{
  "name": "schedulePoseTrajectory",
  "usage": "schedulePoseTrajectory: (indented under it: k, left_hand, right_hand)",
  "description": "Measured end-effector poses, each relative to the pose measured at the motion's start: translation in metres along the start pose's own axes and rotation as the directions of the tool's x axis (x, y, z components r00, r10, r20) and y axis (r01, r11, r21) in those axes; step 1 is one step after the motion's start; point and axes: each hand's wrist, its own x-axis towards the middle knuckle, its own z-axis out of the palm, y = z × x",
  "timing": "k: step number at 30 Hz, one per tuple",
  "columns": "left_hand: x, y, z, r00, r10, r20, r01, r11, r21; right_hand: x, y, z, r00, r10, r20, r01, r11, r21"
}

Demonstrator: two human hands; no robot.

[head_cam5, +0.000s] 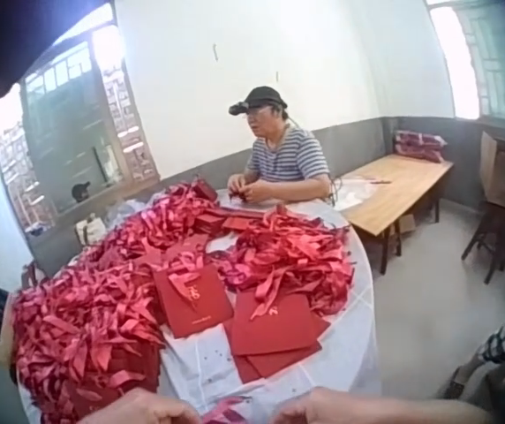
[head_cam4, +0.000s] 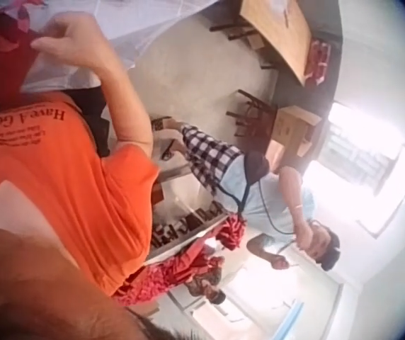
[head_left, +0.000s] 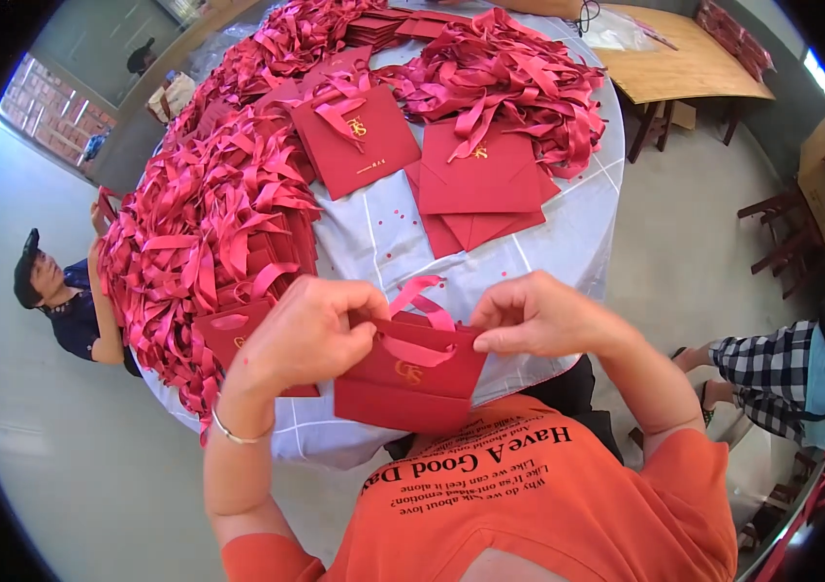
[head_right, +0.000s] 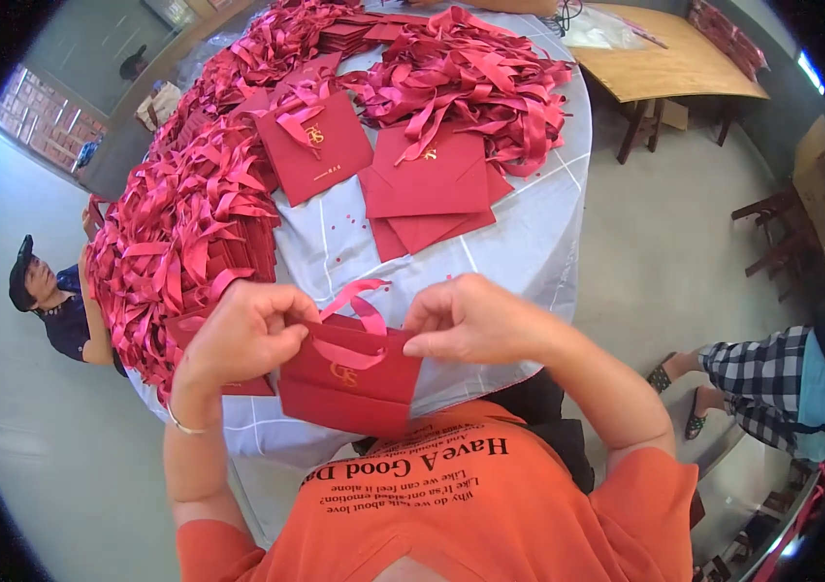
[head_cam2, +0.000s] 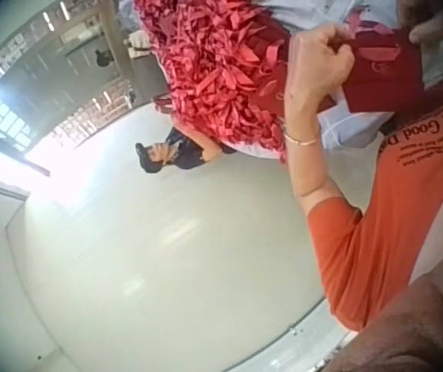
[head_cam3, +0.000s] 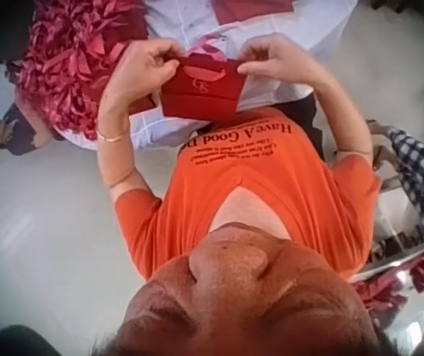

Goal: The person attaches decorative pink ribbons to red gift bags by hand.

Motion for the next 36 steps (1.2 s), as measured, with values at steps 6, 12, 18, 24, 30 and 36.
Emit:
schedulePoseTrajectory:
  k: [6, 12, 18, 24, 30, 36]
  left_hand:
    - [0.045, 0.036, -0.023, 0.940, 0.102, 0.325, -0.261, 0.829, 0.494]
    - [0.052, 0.013, -0.006, 0.911, -0.090, 0.403, -0.177, 0.796, 0.578]
    - [0.041, 0.010, -0.010, 0.928, -0.071, 0.366, -0.146, 0.833, 0.533]
    - [0.039, 0.005, -0.012, 0.923, -0.048, 0.382, -0.158, 0.857, 0.490]
    - [0.060, 0.001, -0.017, 0.846, 0.009, 0.532, -0.222, 0.915, 0.338]
    - [0.091, -0.022, 0.004, 0.808, 0.087, 0.582, -0.218, 0.963, 0.159]
  right_hand:
    - [-0.014, 0.001, 0.035, 0.995, 0.097, 0.018, -0.099, 0.976, 0.196]
    - [0.014, 0.008, 0.006, 0.821, -0.484, -0.305, 0.189, 0.732, -0.654]
    - [0.059, 0.006, 0.009, 0.882, -0.471, 0.021, 0.349, 0.623, -0.700]
    - [0.074, 0.007, 0.011, 0.874, -0.467, 0.138, 0.385, 0.488, -0.784]
    - [0.025, -0.022, -0.017, 0.995, -0.050, 0.085, 0.094, 0.753, -0.651]
    - [0.018, 0.007, -0.017, 0.986, -0.162, -0.048, 0.108, 0.824, -0.556]
